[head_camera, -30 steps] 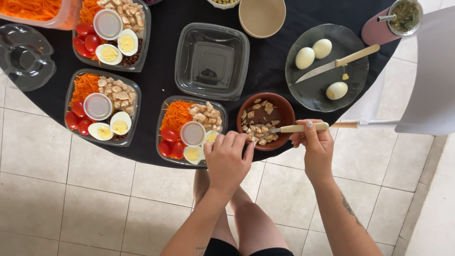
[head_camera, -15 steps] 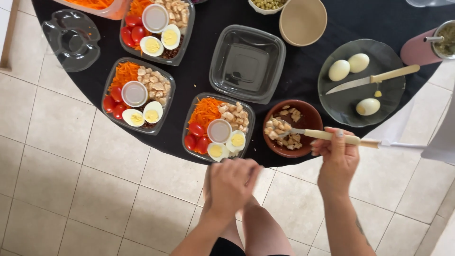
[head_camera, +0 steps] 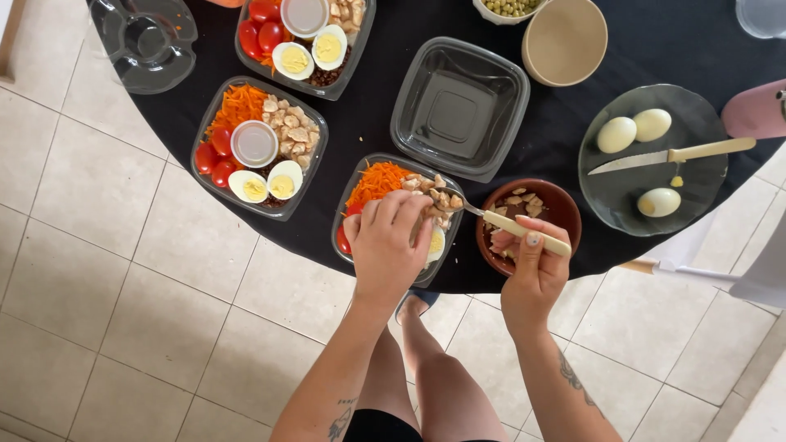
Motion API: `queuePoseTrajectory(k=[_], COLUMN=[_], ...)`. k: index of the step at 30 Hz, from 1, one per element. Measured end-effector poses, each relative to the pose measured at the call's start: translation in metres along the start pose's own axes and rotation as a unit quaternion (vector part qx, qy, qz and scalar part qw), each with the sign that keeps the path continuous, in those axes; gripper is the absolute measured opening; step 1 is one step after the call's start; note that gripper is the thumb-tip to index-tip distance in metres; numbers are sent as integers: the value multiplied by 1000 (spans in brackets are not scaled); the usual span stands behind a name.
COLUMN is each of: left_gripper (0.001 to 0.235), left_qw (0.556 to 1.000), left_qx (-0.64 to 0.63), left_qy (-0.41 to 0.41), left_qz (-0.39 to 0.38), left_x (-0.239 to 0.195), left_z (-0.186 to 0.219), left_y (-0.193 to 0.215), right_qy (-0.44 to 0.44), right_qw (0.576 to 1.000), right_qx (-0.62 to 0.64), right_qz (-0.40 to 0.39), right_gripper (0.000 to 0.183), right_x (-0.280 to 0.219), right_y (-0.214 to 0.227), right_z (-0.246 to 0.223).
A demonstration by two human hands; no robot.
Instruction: The person uses a spoon to scoop cooked chicken pieces from a brown bowl and distributes them into several clear plastic meal prep containers. The containers already contain shredded carrots, cherry tomatoes, and halved hard-boiled eggs. The person carefully arranges the chicken in each container.
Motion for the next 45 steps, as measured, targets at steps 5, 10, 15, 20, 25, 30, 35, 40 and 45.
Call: queuePoseTrajectory(k=[5,10,15,20,25,30,35,40,45], left_gripper=[27,26,29,20,27,12,19,21,12], left_qw=[1000,1000,999,999,999,999,999,999,999], left_qx=[7,0,-17,12,2,6,0,6,35], left_qy=[5,-2,0,-3,0,-37,-28,-53,-20], left_qz=[-13,-28,-42,-49,-43,-18,32,5,-26], left_x=[0,1,4,5,12,17,33,37,31], left_z=[-1,-3,-6,-7,-8,-5,-17,-21,-28], left_y=[-2,-9,-6,-8,-3,-9,16,5,-2], right_qy=[21,40,14,5,2,0,14,52,56], right_qw=[1000,999,999,998,998,998,998,998,998], right_qx=[-14,-18,6,28,29,28,33,26,8], right_qz=[7,4,42,52,59,52,46,-1,7], right_gripper=[22,22,22,22,22,23,22,23,22], right_x=[2,5,10,13,16,18,16,12,14], right_y=[-2,-2,-2,1,4,3,-9,-27,-22], right_z=[-4,-4,-6,0,1,2,6,5,3])
Point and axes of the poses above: each hand's wrist, its own x-axis towards the middle knuckle, its own y-axis out of the back of the hand, z = x × y, the point moved 3 cm from there along x, towards the middle knuckle, and after that the axes turned 11 degrees about x, right-handed, at the moved point
